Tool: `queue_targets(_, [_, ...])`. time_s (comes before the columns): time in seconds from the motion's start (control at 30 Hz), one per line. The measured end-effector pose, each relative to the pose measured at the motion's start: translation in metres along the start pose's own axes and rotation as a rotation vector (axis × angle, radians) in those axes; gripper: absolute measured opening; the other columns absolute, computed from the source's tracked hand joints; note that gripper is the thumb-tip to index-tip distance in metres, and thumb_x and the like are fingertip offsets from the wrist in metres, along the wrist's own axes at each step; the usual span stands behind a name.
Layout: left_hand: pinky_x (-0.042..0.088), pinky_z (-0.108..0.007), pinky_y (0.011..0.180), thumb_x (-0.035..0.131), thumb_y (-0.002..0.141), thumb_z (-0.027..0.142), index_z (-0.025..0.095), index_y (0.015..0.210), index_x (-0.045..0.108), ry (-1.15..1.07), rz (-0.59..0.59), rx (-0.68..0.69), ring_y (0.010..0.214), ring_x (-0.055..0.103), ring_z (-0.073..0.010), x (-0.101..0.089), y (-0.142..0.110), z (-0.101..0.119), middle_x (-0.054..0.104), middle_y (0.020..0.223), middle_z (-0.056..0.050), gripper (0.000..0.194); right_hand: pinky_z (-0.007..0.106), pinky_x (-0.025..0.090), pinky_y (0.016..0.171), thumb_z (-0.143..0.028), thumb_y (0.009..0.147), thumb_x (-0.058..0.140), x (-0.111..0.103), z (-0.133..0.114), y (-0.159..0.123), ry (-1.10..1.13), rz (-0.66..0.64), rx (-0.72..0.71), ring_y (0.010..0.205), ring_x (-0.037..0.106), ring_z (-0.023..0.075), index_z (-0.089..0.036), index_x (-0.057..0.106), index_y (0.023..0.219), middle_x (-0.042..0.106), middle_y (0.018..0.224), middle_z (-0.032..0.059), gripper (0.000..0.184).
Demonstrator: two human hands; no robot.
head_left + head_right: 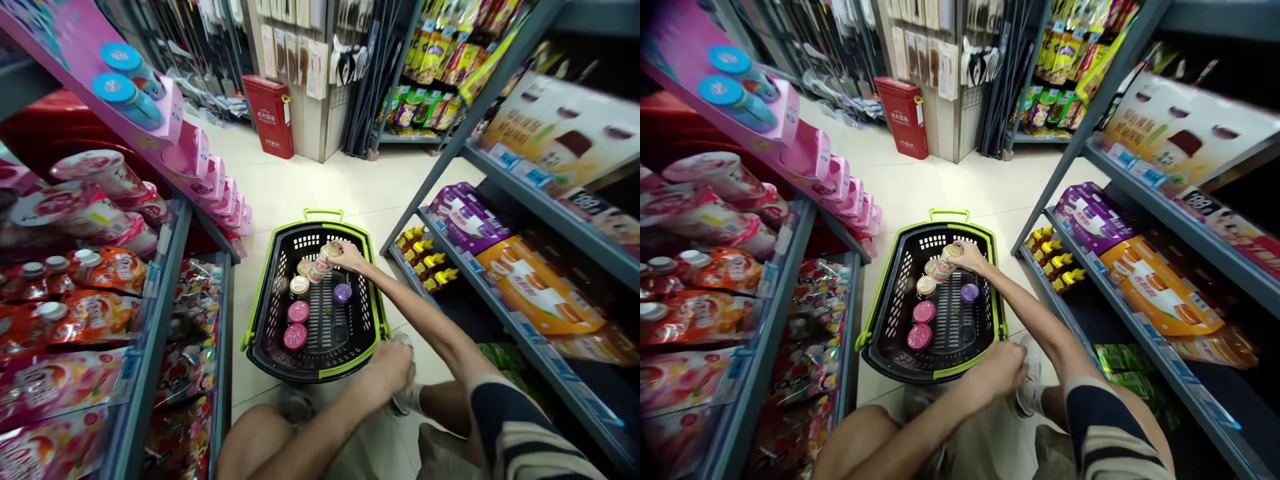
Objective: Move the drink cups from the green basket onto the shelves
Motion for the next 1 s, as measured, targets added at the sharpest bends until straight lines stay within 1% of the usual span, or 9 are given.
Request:
queue_targets(0.17, [0.051,-0.066,0.115,0.059,0.103,0.019,-0.005,0.131,0.077,-0.158,0.145,0.016,0.129,0.069,-0.0532,-0.055,0.002,-0.016,0.072,0.129,-0.036,0.040,0.017,0.054,0.100,-0.054,0.098,0.080,-0.122,-0.020,-0.106,0.491,0.161,-0.174,0.114,0.068,0.0096,-0.018,0.069,0.156,0.068,0.135,0.0070,0.069])
queue_targets(0.27, [0.055,-0.052,0.116,0.044,0.107,0.029,-0.005,0.140,0.067,-0.397,0.090,0.073,0.129,0.073,-0.0380,-0.057,0.019,-0.012,0.073,0.134,-0.031,0.052,0.021,0.055,0.104,-0.068,0.091,0.083,-0.192,-0.019,-0.192,0.543,0.292,-0.254,0.121,0.069,0.0144,-0.018,0.073,0.153,0.068,0.141,0.0087,0.080])
queue_targets(0.37, [0.060,-0.045,0.113,0.051,0.112,0.066,0.001,0.151,0.057,-1.008,-0.076,0.179,0.137,0.070,-0.0343,-0.051,0.030,0.005,0.064,0.151,-0.031,0.076,0.021,0.056,0.097,-0.070,0.091,0.083,-0.241,-0.009,-0.271,0.457,0.364,-0.169,0.118,0.070,0.0154,-0.018,0.073,0.155,0.069,0.140,0.0093,0.083])
queue_targets(0.43, [0.062,-0.042,0.109,0.081,0.094,0.086,0.008,0.152,0.062,-1.474,-0.215,0.237,0.139,0.068,-0.0361,-0.050,0.030,0.022,0.057,0.162,-0.029,0.098,0.020,0.055,0.094,-0.070,0.091,0.083,-0.262,0.004,-0.314,0.411,0.418,-0.079,0.114,0.070,0.0145,-0.016,0.075,0.151,0.070,0.137,0.0093,0.081])
queue_targets(0.5, [0.066,-0.038,0.100,0.096,0.085,0.079,0.011,0.150,0.070,-1.674,-0.311,0.244,0.134,0.070,-0.0361,-0.051,0.029,0.041,0.055,0.165,-0.026,0.098,0.020,0.055,0.096,-0.070,0.090,0.084,-0.271,0.019,-0.348,0.384,0.471,-0.008,0.113,0.070,0.0139,-0.015,0.077,0.146,0.070,0.136,0.0093,0.079])
queue_targets(0.67, [0.066,-0.029,0.098,0.106,0.085,0.045,0.007,0.135,0.080,-1.653,-0.186,0.207,0.118,0.077,-0.0301,-0.045,0.034,0.070,0.071,0.143,-0.027,0.069,0.025,0.058,0.117,-0.072,0.086,0.089,-0.248,0.048,-0.400,0.486,0.528,0.046,0.131,0.068,0.0169,-0.017,0.069,0.157,0.063,0.151,0.0085,0.092])
queue_targets(0.8, [0.063,-0.046,0.111,0.106,0.084,0.047,0.017,0.137,0.080,-1.519,-0.275,0.265,0.142,0.065,-0.0417,-0.022,0.051,0.066,0.062,0.159,-0.023,0.066,0.032,0.056,0.130,-0.063,0.082,0.096,-0.233,0.043,-0.441,0.517,0.586,0.012,0.142,0.065,0.0194,-0.019,0.059,0.166,0.060,0.155,0.0090,0.102])
queue_targets(0.9, [0.054,-0.059,0.123,0.103,0.070,0.081,0.028,0.130,0.084,-1.409,-0.400,0.139,0.156,0.052,-0.0442,-0.010,0.077,0.048,0.059,0.164,-0.015,0.083,0.031,0.061,0.123,-0.059,0.078,0.099,-0.272,0.025,-0.492,0.506,0.756,-0.046,0.139,0.066,0.0198,-0.017,0.051,0.163,0.058,0.155,0.0120,0.106])
queue_targets(1.0, [0.025,-0.063,0.140,0.104,0.065,0.079,0.029,0.131,0.085,-1.265,-0.305,0.031,0.161,0.046,-0.0430,-0.012,0.099,0.031,0.061,0.163,-0.011,0.085,0.028,0.065,0.117,-0.060,0.083,0.097,-0.351,-0.006,-0.577,0.355,1.078,-0.097,0.132,0.068,0.0168,-0.018,0.041,0.152,0.057,0.153,0.0132,0.098])
Point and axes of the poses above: each hand's wrist, its own y-axis towards the middle knuckle, its own x-axis out of the palm, z = x × y, the point moved 3 cm from there along y, towards the middle knuckle
